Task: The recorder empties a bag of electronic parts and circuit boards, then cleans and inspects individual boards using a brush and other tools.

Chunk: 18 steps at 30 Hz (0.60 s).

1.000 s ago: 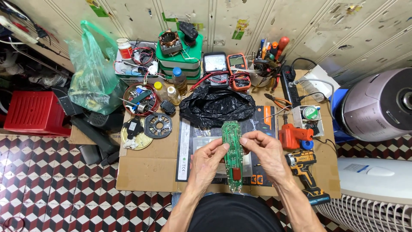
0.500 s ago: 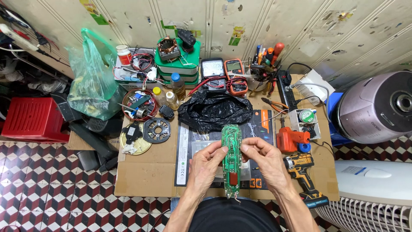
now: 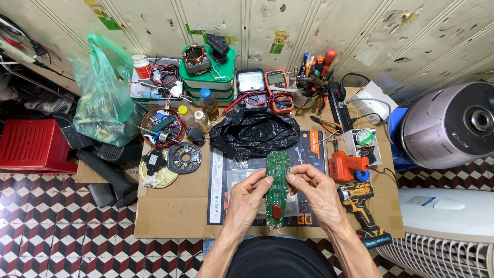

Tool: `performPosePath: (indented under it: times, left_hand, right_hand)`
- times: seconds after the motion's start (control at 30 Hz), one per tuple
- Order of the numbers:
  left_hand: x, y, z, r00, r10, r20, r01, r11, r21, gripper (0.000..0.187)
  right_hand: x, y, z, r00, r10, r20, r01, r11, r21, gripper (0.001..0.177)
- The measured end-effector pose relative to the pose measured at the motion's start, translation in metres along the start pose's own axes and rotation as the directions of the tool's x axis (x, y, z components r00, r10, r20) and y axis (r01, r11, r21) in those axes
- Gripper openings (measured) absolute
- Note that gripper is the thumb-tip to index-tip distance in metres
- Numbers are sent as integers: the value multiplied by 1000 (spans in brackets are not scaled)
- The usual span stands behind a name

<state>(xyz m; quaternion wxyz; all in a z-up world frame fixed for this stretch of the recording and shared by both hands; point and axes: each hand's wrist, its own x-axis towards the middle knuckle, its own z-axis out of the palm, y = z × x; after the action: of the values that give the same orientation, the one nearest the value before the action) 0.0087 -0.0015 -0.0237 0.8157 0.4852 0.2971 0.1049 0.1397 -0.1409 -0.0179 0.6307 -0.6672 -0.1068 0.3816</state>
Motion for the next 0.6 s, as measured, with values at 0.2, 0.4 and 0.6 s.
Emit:
performPosePath:
  times: [0.2,0.4,0.6]
  left_hand:
    - [4,1,-2,1000,3,-6,-3,1000,31,34]
    - [20,-12,2,994,-96,49,100,991,-92,47]
    - [54,-91,-32,949,-316,4,312,935,-168,47]
  right_hand:
    - [4,9,1,1000,-7,2,7,1000,28,18]
    - [30,29,-2,999,-23,-35,26,995,93,19]
    - [104,28,-50,992,-129,-5,122,953,-277,21]
